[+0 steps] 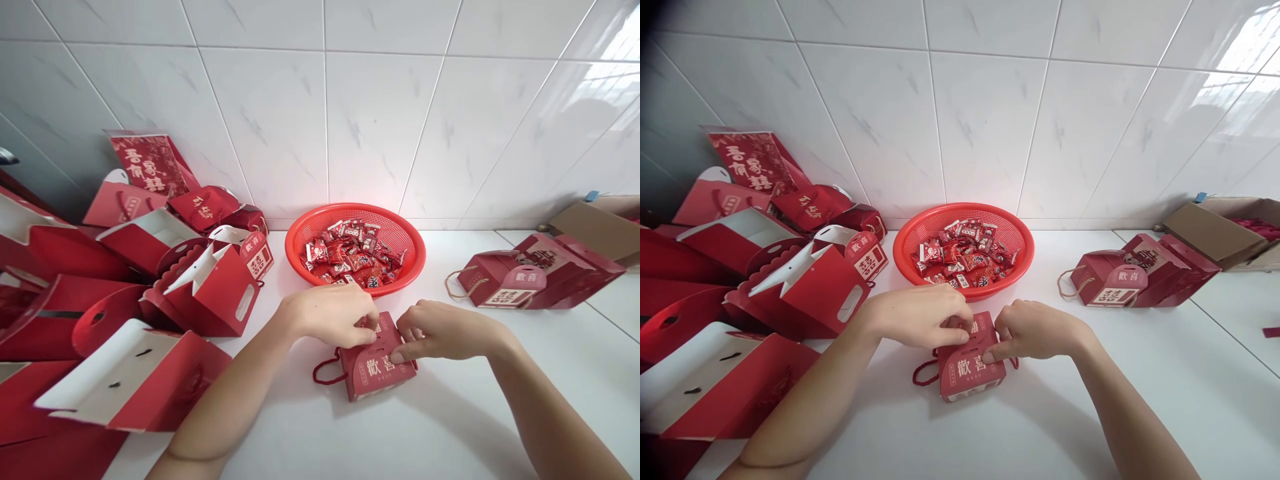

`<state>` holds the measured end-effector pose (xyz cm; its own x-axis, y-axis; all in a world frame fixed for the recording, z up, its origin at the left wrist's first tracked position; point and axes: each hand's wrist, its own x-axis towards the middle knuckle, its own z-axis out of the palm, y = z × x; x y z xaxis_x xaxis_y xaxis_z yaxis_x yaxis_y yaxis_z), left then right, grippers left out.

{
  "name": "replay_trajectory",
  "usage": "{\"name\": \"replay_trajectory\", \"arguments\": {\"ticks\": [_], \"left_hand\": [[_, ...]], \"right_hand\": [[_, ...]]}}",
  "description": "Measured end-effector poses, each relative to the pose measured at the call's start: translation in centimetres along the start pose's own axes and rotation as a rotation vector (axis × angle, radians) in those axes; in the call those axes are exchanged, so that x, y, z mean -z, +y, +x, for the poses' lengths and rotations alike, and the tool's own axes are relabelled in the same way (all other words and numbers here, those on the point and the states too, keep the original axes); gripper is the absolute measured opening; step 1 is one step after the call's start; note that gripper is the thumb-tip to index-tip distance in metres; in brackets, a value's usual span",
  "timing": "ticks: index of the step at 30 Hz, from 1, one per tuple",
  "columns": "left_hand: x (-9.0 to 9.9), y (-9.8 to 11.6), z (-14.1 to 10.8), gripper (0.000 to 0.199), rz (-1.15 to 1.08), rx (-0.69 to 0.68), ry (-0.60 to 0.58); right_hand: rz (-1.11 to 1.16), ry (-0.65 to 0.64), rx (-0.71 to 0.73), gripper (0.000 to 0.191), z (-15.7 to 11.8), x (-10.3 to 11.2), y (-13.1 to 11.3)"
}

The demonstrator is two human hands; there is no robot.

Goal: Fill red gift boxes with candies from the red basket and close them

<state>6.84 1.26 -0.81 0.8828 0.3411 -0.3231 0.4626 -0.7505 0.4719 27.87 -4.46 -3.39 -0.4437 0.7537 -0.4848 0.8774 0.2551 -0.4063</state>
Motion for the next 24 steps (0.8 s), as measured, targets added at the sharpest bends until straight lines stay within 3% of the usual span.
{"name": "replay_trajectory", "arguments": {"ticks": [3,9,13,19,24], "left_hand": [[-0.3,-0.1,0.1,0.016,0.055,0.016,0.011],[-1.1,0.8,-0.4,0.027,0.185,0.13,0.075],[-1.4,1.4,-0.6,0.024,0.219,0.163,0.097],[-1.2,1.4,-0.5,0.024,0.201,0.166,0.058],[-1.4,1.3,-0.1,0.028,0.209,0.169,0.072]], "right_hand": [[-0.023,-0.006,-0.009,0.058,0.1,-0.1,0.0],[-0.051,0.019,-0.049,0.053,-0.3,0.0,0.0],[-0.021,0.049,-0.088,0.065,-0.6,0.4,0.2],[0.065,0.004,0.04,0.055,0.0,0.6,1.2],[0.269,-0.025,0.135,0.054,1.2,0.4,3.0]]}}
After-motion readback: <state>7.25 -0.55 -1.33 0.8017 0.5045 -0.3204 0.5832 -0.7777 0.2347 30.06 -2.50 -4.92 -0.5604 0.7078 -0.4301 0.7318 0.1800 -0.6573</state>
